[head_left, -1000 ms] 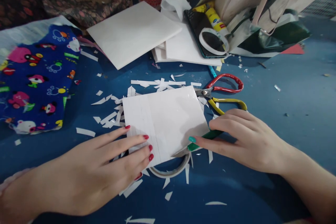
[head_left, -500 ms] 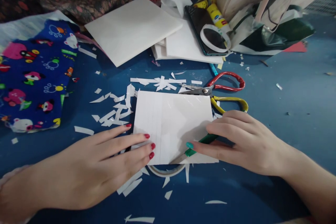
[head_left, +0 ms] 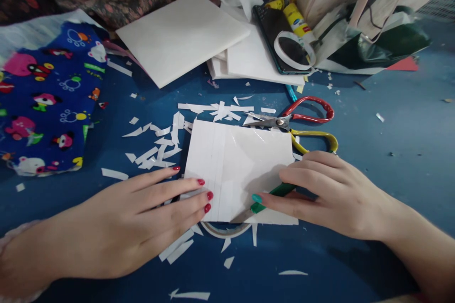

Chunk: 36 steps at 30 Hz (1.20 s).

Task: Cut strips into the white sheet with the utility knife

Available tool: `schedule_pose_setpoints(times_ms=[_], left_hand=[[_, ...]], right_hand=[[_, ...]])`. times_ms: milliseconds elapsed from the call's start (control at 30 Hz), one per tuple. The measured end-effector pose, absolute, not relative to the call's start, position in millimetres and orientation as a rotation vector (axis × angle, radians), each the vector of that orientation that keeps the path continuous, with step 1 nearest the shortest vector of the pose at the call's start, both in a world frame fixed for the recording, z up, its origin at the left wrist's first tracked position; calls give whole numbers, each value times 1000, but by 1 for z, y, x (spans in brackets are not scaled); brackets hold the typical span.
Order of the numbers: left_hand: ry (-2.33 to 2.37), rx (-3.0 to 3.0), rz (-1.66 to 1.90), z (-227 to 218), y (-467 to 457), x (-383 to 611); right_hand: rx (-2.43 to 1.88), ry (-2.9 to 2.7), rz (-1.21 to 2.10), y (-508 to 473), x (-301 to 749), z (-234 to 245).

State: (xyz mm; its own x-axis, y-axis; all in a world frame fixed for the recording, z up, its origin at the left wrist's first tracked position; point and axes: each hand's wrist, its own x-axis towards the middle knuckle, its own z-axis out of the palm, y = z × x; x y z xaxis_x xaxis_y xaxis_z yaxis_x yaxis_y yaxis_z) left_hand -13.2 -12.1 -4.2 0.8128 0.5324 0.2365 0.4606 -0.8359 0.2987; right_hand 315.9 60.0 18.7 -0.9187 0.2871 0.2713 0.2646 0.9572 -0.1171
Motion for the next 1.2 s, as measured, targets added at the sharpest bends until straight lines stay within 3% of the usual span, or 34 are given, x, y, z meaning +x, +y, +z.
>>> schedule_pose_setpoints(times_ms=[1200], left_hand=[[768,2763,468,-5,-12,-13]], right_hand=[[-409,-2808,106,59,311,18]])
